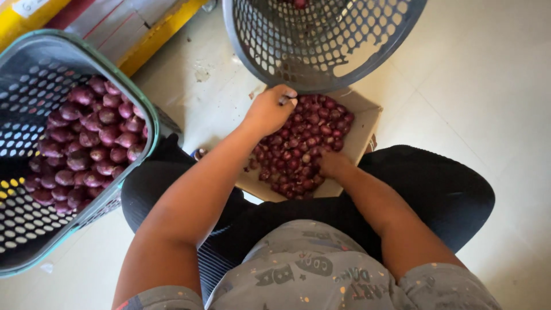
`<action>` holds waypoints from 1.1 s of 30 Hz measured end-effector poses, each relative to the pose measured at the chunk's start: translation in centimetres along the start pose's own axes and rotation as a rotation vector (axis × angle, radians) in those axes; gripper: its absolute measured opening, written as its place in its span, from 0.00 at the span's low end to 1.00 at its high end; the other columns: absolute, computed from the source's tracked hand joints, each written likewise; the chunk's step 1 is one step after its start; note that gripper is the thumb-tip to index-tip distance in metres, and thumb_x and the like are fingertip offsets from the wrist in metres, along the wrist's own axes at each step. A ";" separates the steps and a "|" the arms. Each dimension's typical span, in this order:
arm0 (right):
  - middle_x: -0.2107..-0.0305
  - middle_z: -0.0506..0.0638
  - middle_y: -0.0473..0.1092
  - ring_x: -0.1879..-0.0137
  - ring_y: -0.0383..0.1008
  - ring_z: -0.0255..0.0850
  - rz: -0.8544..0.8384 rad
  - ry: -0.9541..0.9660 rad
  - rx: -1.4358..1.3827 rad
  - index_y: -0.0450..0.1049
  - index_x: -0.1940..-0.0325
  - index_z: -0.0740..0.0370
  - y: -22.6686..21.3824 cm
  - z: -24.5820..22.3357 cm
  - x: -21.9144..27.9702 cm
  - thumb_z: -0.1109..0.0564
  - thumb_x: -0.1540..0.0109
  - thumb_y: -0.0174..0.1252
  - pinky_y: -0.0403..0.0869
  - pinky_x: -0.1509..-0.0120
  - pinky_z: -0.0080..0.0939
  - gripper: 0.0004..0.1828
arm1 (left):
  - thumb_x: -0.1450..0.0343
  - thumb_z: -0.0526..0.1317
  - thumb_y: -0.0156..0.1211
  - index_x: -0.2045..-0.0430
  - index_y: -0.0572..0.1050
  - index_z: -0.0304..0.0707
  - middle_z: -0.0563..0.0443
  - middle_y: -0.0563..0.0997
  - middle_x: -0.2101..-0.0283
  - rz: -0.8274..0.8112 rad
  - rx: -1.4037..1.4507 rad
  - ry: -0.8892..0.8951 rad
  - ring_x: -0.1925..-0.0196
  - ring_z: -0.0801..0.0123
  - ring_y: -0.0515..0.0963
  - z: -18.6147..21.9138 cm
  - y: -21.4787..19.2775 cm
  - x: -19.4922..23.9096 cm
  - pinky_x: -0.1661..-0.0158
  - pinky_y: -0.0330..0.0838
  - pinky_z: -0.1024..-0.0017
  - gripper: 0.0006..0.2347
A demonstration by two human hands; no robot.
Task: Sorting and cleaning small red onions from a cardboard box into a plastic basket.
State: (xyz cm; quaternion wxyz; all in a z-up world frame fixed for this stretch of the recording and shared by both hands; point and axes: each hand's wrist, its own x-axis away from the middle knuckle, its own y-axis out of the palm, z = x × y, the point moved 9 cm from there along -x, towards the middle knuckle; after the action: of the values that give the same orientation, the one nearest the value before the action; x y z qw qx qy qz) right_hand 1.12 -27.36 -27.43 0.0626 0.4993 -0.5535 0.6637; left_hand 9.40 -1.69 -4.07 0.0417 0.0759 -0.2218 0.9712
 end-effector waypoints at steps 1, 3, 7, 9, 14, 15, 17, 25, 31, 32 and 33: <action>0.41 0.60 0.66 0.39 0.70 0.56 -0.006 -0.005 0.000 0.74 0.40 0.49 0.2 0.0 -0.3 0.52 0.43 0.62 0.72 0.39 0.53 0.25 | 0.29 0.45 0.61 0.54 0.78 0.39 0.42 0.85 0.58 0.001 0.001 -0.008 0.54 0.52 0.84 -0.2 -0.1 0.3 0.52 0.76 0.61 0.14; 0.42 0.61 0.68 0.40 0.72 0.57 -0.067 0.258 -0.303 0.68 0.34 0.55 1.2 2.5 -0.5 0.49 0.34 0.54 0.71 0.36 0.54 0.24 | 0.29 0.45 0.61 0.54 0.78 0.39 0.42 0.85 0.58 0.006 0.011 0.005 0.54 0.53 0.84 -0.1 -0.1 0.5 0.53 0.76 0.62 0.14; 0.40 0.61 0.68 0.39 0.71 0.56 -0.127 0.267 -0.260 0.68 0.35 0.57 -0.7 1.3 0.8 0.47 0.34 0.54 0.71 0.35 0.52 0.24 | 0.29 0.45 0.61 0.54 0.78 0.39 0.43 0.85 0.58 0.019 0.004 -0.003 0.54 0.54 0.84 -0.6 -0.6 0.7 0.53 0.76 0.62 0.13; 0.42 0.61 0.69 0.40 0.72 0.55 -0.096 0.255 -0.283 0.69 0.36 0.57 -1.7 2.0 0.2 0.48 0.35 0.55 0.72 0.37 0.52 0.24 | 0.29 0.45 0.61 0.55 0.79 0.39 0.43 0.85 0.59 0.040 -0.037 0.046 0.54 0.53 0.84 -0.5 -0.8 0.5 0.49 0.73 0.60 0.13; 0.47 0.58 0.72 0.44 0.74 0.52 -0.041 0.205 -0.326 0.71 0.40 0.56 -3.6 3.0 -1.0 0.50 0.37 0.59 0.74 0.41 0.52 0.22 | 0.29 0.45 0.61 0.56 0.79 0.39 0.43 0.85 0.58 0.061 -0.038 0.060 0.53 0.53 0.84 -0.1 -1.3 0.7 0.48 0.72 0.60 0.13; 0.48 0.58 0.73 0.45 0.75 0.52 -0.028 0.194 -0.334 0.72 0.41 0.56 -4.2 3.1 -1.3 0.51 0.37 0.60 0.74 0.41 0.52 0.21 | 0.29 0.45 0.61 0.55 0.79 0.39 0.43 0.85 0.58 0.056 -0.031 0.047 0.53 0.53 0.84 -0.1 -1.5 0.6 0.48 0.72 0.61 0.13; 0.49 0.57 0.74 0.46 0.75 0.51 -0.009 0.171 -0.350 0.73 0.42 0.56 -5.0 3.3 -1.9 0.52 0.38 0.62 0.75 0.43 0.52 0.21 | 0.29 0.44 0.61 0.55 0.79 0.39 0.43 0.85 0.58 0.055 -0.012 0.047 0.53 0.53 0.84 -0.4 -1.1 0.5 0.49 0.73 0.61 0.12; 0.56 0.54 0.77 0.56 0.78 0.45 0.193 -0.007 -0.950 0.71 0.45 0.58 -21.6 -1.6 5.9 0.55 0.36 0.57 0.75 0.53 0.46 0.16 | 0.29 0.36 0.59 0.52 0.79 0.39 0.46 0.86 0.56 -0.068 0.214 0.109 0.53 0.62 0.85 0.1 1.0 -0.4 0.50 0.77 0.67 0.12; 0.60 0.53 0.76 0.58 0.78 0.38 0.333 -0.214 -1.651 0.70 0.43 0.61 -26.7 -2.9 12.1 0.55 0.29 0.49 0.77 0.53 0.37 0.13 | 0.33 0.32 0.71 0.46 0.77 0.37 0.48 0.81 0.50 -0.185 0.462 0.292 0.51 0.67 0.81 5.0 2.1 0.8 0.48 0.77 0.69 0.20; 0.61 0.52 0.76 0.59 0.78 0.37 0.423 -0.216 -1.635 0.71 0.44 0.62 -26.8 -2.3 12.2 0.56 0.29 0.51 0.77 0.55 0.36 0.12 | 0.34 0.33 0.72 0.46 0.77 0.37 0.48 0.81 0.50 -0.157 0.475 0.300 0.51 0.68 0.82 5.3 2.0 0.9 0.48 0.78 0.70 0.20; 0.62 0.51 0.76 0.60 0.78 0.36 0.513 -0.218 -1.616 0.71 0.46 0.63 -26.9 -1.8 12.3 0.56 0.29 0.52 0.77 0.56 0.35 0.10 | 0.34 0.33 0.72 0.46 0.77 0.36 0.49 0.81 0.49 -0.130 0.489 0.309 0.51 0.69 0.82 5.6 1.9 1.0 0.48 0.78 0.70 0.21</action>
State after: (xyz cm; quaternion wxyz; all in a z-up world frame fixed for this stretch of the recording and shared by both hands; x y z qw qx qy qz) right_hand 11.09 -21.53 -0.16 0.1938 0.2218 -0.9556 0.0069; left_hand 8.91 -5.81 0.25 0.1174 -0.0509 0.0328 0.9912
